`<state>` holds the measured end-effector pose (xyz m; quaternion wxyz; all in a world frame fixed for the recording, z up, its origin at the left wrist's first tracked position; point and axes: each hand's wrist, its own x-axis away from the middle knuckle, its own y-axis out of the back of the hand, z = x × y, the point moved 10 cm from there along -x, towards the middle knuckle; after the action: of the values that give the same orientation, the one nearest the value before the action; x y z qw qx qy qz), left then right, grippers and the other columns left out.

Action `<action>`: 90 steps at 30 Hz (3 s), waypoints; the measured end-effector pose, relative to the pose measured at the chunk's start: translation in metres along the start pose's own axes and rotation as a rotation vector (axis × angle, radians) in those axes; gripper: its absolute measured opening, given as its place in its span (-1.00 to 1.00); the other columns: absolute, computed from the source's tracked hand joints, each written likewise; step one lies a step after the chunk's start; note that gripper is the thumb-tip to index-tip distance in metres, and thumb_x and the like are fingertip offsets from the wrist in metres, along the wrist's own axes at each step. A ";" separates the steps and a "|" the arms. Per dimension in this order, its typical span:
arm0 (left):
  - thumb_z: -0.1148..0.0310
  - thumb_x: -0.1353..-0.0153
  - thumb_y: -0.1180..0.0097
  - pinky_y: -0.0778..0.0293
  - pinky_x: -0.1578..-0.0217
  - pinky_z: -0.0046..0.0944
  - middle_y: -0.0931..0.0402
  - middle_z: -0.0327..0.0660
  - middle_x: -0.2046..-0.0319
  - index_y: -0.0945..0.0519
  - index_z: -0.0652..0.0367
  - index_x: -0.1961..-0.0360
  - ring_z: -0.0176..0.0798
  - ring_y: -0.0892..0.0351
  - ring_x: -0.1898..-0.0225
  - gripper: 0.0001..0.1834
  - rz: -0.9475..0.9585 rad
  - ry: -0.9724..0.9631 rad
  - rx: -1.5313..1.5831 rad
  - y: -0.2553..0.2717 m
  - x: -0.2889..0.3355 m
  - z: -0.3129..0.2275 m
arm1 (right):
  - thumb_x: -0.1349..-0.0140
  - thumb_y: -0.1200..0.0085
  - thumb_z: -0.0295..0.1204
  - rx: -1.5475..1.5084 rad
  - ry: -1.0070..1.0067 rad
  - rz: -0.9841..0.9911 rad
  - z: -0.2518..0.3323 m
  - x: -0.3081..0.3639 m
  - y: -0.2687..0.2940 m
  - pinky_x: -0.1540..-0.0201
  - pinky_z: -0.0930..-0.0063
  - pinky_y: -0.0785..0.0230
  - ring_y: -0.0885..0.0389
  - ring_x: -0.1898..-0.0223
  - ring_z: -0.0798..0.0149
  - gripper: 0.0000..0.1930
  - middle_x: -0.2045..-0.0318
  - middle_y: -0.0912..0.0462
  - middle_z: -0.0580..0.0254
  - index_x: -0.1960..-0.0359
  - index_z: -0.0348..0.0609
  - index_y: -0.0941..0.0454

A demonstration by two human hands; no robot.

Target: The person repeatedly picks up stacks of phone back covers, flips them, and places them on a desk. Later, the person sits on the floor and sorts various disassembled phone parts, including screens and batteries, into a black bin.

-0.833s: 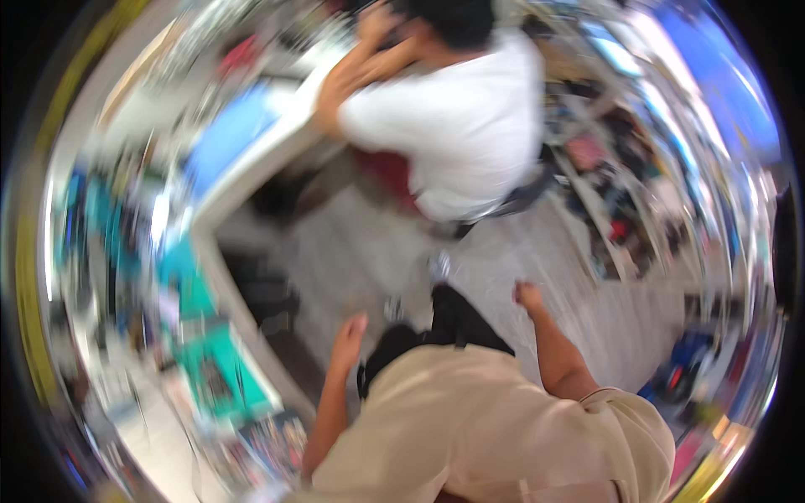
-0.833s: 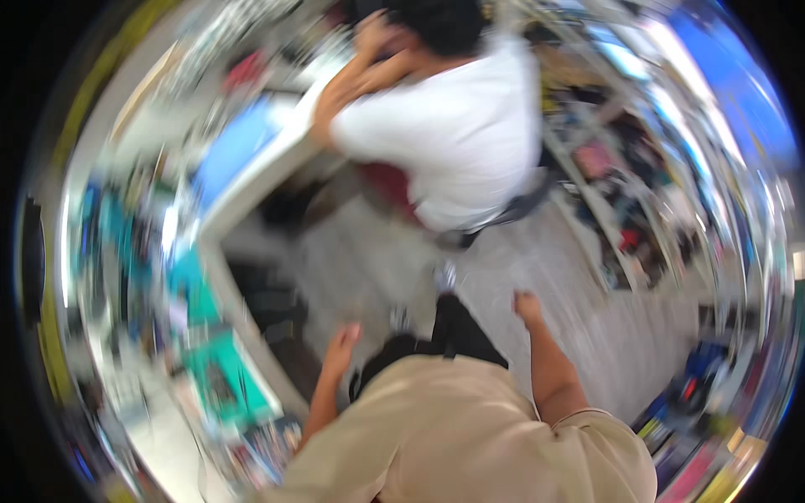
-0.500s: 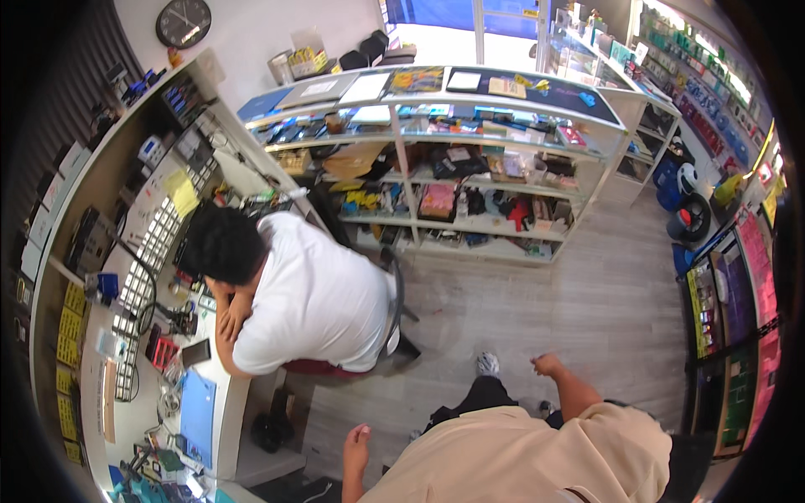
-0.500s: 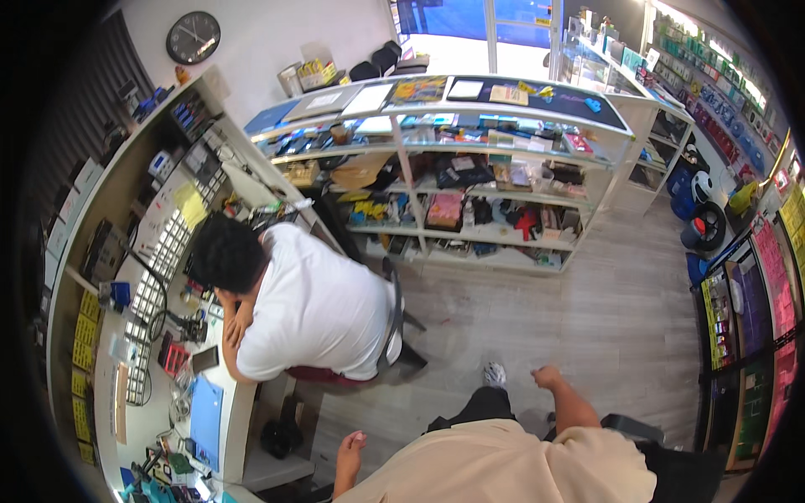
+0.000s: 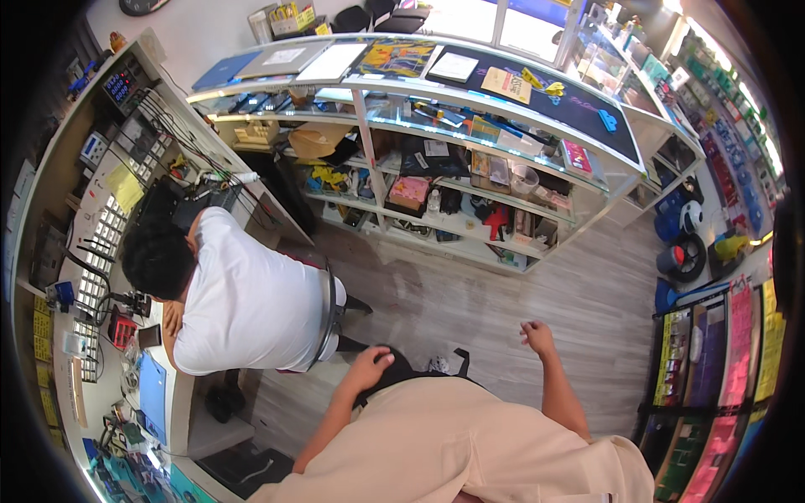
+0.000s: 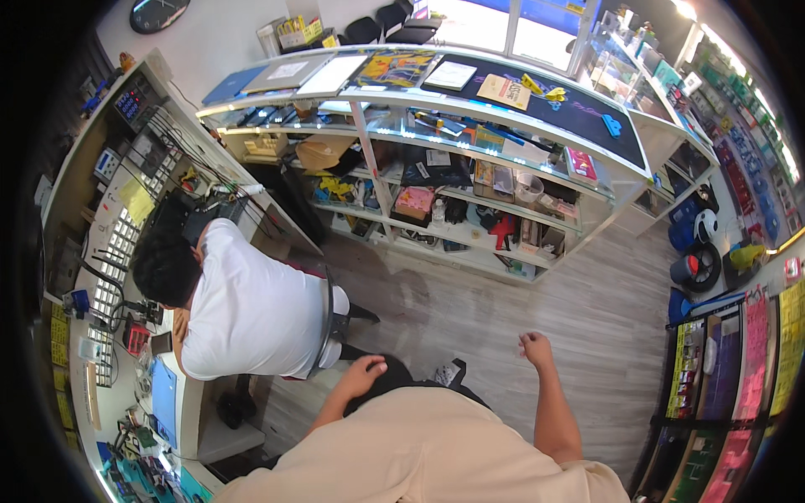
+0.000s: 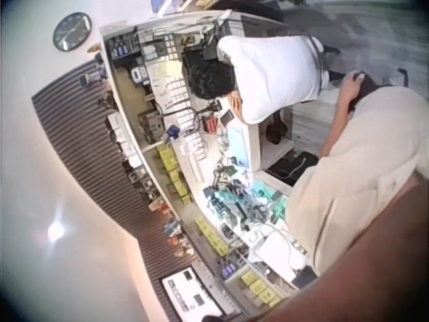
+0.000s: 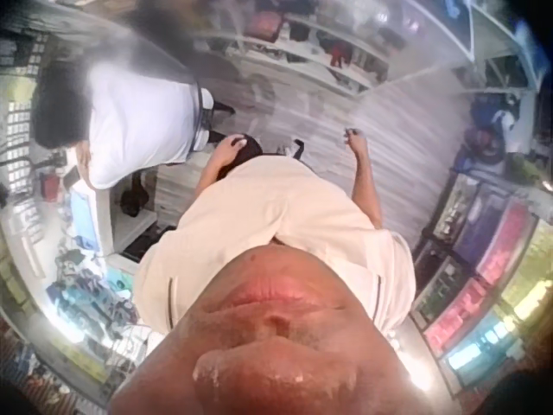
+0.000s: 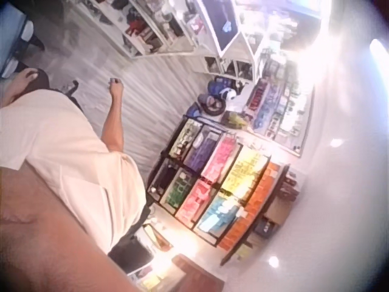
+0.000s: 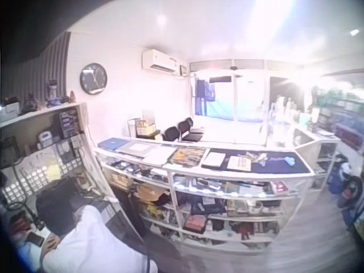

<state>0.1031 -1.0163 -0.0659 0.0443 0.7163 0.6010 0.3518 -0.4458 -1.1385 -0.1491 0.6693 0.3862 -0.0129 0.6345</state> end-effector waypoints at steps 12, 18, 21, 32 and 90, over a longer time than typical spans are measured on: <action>-0.54 -0.53 0.30 -0.18 -0.60 0.25 -0.27 0.10 -0.63 -0.23 0.24 -0.67 0.23 -0.24 -0.63 0.10 0.221 -0.304 1.927 0.218 -0.197 -0.156 | -0.60 -0.18 -0.05 -0.034 0.095 0.274 0.245 -0.110 -0.134 -0.12 0.36 -0.54 -0.77 0.08 0.31 -0.49 0.07 -0.84 0.18 -0.14 -0.35 -0.73; -0.47 -0.55 0.17 -0.26 -0.55 0.27 -0.40 0.03 -0.57 -0.40 0.16 -0.59 0.18 -0.35 -0.58 -0.03 0.175 -0.283 2.087 0.271 -0.278 -0.166 | -0.64 -0.07 -0.05 0.209 0.778 0.521 0.532 -0.080 -0.273 -0.75 0.05 0.23 -0.08 -0.73 -0.02 -0.22 -0.68 -0.21 -0.15 -0.69 -0.24 -0.17; -0.39 -0.60 0.18 -0.23 -0.58 0.13 -0.36 0.00 -0.60 -0.33 0.15 -0.64 0.10 -0.30 -0.62 -0.08 0.026 -0.153 2.031 0.281 -0.318 -0.165 | -0.55 -0.17 -0.06 0.253 1.379 0.614 0.624 -0.005 -0.341 -0.74 -0.13 0.26 -0.01 -0.73 -0.24 -0.15 -0.70 -0.13 -0.20 -0.68 -0.28 -0.14; -0.05 -0.72 0.05 -0.41 -0.07 -0.29 -0.55 -0.28 0.02 -0.41 0.20 -0.58 -0.32 -0.54 -0.02 -0.34 -0.849 0.084 1.360 0.357 -0.251 -0.083 | -0.59 -0.19 -0.21 0.023 1.084 0.900 0.834 -0.156 -0.599 -0.29 0.24 -0.54 -0.78 -0.20 0.06 -0.59 -0.14 -0.81 -0.05 -0.29 -0.22 -0.68; 0.06 -0.67 -0.05 -0.63 -0.31 0.02 -0.72 0.02 -0.14 -0.64 0.32 -0.21 0.02 -0.72 -0.21 -0.51 -3.329 -0.852 1.008 -0.286 0.208 -0.275 | -0.41 -0.35 0.19 1.506 1.216 2.981 0.270 0.379 -0.129 0.30 0.34 -0.59 -0.68 0.40 0.27 -0.26 -0.03 -0.48 0.06 -0.17 -0.35 -0.63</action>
<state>-0.2815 -0.8515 0.0943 -0.2523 0.6076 -0.6051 0.4483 -0.1338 -0.9507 0.1683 0.8140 0.0246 -0.1729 -0.5539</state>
